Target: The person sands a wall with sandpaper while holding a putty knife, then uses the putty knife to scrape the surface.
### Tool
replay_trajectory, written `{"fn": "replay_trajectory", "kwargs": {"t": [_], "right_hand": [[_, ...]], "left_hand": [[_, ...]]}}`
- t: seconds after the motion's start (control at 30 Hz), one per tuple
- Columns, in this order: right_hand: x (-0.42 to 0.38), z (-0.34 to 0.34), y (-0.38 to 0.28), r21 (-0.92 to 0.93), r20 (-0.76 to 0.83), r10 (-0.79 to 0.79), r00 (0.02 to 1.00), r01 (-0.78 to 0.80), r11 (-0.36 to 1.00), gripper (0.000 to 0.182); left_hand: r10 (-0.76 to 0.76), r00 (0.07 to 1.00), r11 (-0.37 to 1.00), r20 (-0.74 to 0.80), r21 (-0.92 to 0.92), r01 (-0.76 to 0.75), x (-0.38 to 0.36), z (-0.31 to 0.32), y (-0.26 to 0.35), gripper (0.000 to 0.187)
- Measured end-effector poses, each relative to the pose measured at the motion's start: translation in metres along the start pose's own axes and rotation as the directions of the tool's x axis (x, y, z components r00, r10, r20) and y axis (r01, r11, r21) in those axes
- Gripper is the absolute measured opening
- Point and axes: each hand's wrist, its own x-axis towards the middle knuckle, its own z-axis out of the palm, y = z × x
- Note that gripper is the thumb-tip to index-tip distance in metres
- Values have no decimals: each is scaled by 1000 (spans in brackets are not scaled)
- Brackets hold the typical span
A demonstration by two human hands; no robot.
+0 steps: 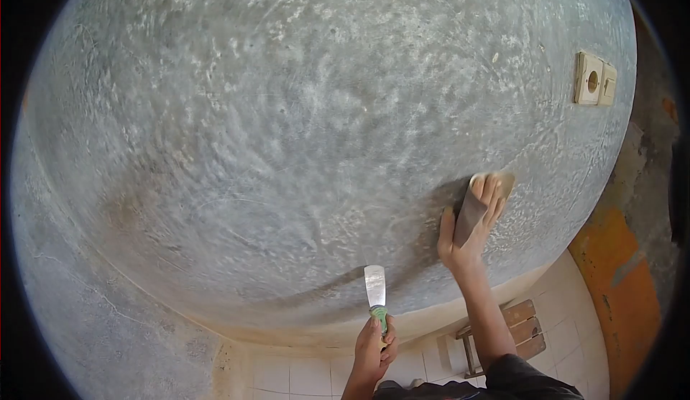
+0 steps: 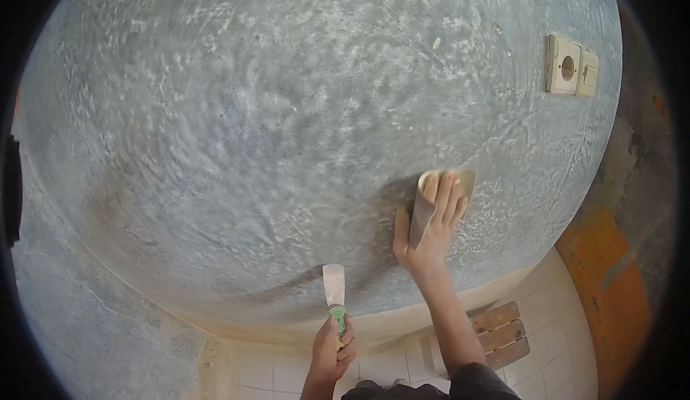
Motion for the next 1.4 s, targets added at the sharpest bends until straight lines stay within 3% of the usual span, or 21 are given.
{"fn": "replay_trajectory", "kwargs": {"t": [0.13,0.2,0.3,0.37,0.43,0.47,0.57,0.63,0.7,0.77,0.93,1.03,1.13,1.2,1.3,1.4], "right_hand": [[-103,34,-2,5,117,-35,993,35,999,71],[-136,45,-10,28,271,-42,962,36,999,74],[-71,35,-38,-28,147,-55,988,60,998,76],[-30,35,-60,-44,109,-12,994,17,999,76],[-11,41,-86,-5,-63,57,996,-57,998,75],[-13,44,-100,-19,-51,73,996,-74,997,77],[-79,84,-133,-102,67,-27,997,34,994,79],[-157,117,-141,-40,147,-101,984,108,993,77],[-178,122,-158,-31,160,-46,986,51,998,76],[-171,125,-170,-31,131,-7,991,11,999,75],[-13,75,-221,-80,-41,-21,999,17,997,69],[-8,79,-236,-100,-57,-47,997,41,994,68],[-79,105,-238,-17,80,-54,995,55,998,76],[-154,129,-233,-18,296,-59,953,67,998,78],[-159,136,-246,-24,181,-120,976,126,992,77],[-62,107,-275,-20,118,-211,970,215,976,68]], "left_hand": [[-19,1000,1000,-2,-13,19,-3,-14,4,34],[-16,1000,999,3,30,16,-4,-20,13,35],[9,999,997,44,75,-12,-7,-39,28,36],[25,998,996,65,81,-30,-9,-53,46,36],[27,997,993,66,109,-34,-15,-68,66,37],[44,997,990,66,128,-52,-17,-76,76,37],[66,995,986,76,151,-77,-28,-104,107,39],[65,995,986,81,149,-77,-35,-125,122,40],[47,998,989,52,135,-54,-40,-144,134,40],[43,997,990,69,134,-52,-46,-162,147,40],[61,995,982,83,174,-75,-56,-191,179,39],[118,990,967,75,217,-132,-61,-199,192,38],[161,985,969,61,181,-169,-63,-207,193,37],[135,989,978,57,151,-142,-63,-214,191,37],[55,996,989,70,137,-64,-72,-219,200,37],[37,997,988,61,145,-46,-70,-223,203,37]]}}
